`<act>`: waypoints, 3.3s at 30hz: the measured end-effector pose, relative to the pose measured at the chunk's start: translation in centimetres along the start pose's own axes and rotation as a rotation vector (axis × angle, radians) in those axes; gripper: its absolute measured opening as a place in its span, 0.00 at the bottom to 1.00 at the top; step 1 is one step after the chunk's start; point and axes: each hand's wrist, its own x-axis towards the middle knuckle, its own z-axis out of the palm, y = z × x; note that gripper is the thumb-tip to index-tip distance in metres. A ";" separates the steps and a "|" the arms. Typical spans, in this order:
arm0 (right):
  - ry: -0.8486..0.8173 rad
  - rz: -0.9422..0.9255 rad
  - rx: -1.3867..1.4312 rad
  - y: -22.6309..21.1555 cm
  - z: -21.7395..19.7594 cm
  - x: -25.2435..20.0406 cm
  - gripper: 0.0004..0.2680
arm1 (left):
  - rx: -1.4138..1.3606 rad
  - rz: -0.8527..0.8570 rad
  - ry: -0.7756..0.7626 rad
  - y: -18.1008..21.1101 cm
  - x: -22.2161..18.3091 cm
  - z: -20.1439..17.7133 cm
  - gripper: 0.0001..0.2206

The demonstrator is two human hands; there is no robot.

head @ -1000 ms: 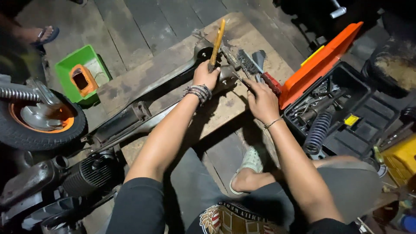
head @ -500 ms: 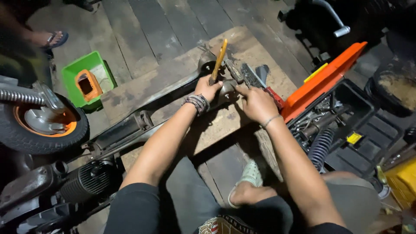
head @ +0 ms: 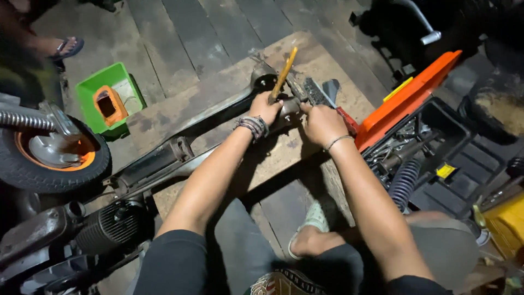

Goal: The person is cleaning a metal motorcycle part by brushing it and using a hammer with a punch to remove debris.

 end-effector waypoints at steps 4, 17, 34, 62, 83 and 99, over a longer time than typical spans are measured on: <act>-0.041 0.014 -0.041 -1.2 -0.5 -1.1 0.18 | 0.005 0.044 0.011 -0.5 0.3 0.1 0.13; -0.071 0.024 -0.048 -3.0 -3.7 -2.4 0.17 | 0.016 0.023 -0.013 0.2 0.0 -0.2 0.10; -0.069 0.046 -0.029 -3.4 -2.9 -0.8 0.17 | -0.123 -0.041 -0.114 -0.6 1.0 -0.4 0.09; -0.078 0.062 0.061 -5.9 -1.0 -0.7 0.19 | -0.028 0.003 -0.050 0.9 0.1 -0.8 0.07; 0.007 0.028 0.230 -3.8 -0.1 -0.2 0.17 | -0.041 0.025 -0.057 -0.2 0.7 -0.2 0.07; -0.028 0.075 0.158 -3.9 -4.6 -5.0 0.15 | 0.010 0.006 -0.061 -0.2 0.6 0.0 0.09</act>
